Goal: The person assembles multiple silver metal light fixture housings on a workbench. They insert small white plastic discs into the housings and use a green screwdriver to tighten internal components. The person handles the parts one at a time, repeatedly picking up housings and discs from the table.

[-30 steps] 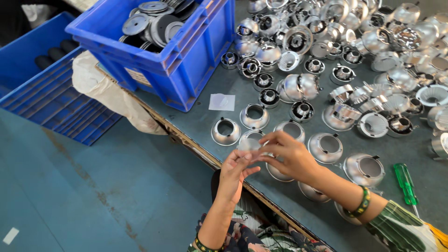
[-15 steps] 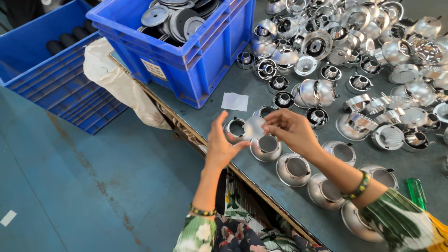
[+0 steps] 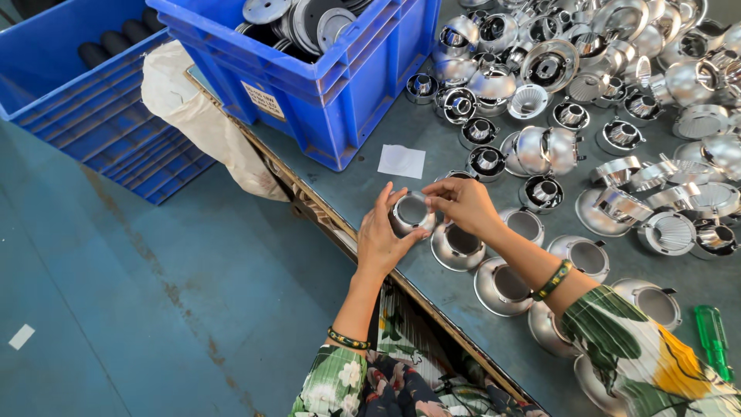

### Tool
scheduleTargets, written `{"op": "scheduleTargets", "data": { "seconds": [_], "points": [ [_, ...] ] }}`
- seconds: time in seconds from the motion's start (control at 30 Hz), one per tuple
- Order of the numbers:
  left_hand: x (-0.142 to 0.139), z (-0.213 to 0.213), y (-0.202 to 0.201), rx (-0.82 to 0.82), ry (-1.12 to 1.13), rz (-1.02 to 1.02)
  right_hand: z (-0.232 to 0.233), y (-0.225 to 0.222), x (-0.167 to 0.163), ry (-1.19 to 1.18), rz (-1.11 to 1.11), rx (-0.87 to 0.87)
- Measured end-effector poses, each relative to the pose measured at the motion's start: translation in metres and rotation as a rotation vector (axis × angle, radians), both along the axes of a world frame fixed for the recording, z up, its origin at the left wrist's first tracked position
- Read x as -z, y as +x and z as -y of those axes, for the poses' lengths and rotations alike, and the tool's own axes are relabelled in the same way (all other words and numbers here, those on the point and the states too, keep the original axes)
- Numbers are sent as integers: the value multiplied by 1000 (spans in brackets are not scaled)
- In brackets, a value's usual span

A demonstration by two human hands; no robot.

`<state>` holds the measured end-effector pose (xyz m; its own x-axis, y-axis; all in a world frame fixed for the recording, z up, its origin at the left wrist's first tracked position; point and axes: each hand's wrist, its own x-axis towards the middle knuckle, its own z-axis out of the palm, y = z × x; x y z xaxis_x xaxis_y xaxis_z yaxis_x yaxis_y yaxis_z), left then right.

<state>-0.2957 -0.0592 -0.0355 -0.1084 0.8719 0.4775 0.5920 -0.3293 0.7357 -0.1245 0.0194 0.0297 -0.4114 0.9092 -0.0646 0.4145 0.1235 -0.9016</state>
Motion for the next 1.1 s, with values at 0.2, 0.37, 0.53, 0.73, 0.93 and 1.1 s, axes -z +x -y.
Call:
{"op": "scheduleTargets", "data": {
  "seconds": [0.2,0.37,0.53,0.73,0.93,1.1],
  "points": [
    [-5,1,1,-13,-20,2,5,-4,-11,-41,-20,15],
    [-6,1,1,-18,-13,-8,9,-7,-16,92,73,32],
    [-5,1,3,-22,-14,-9,11,-5,-13,264,151,23],
    [-3,0,3,-29,-24,-22,11,-1,-7,435,198,-70],
    [2,-1,4,-41,-24,-40,10,11,-3,514,171,-93],
    [6,-1,4,-45,-19,-45,14,22,2,671,385,-151]
  ]
}}
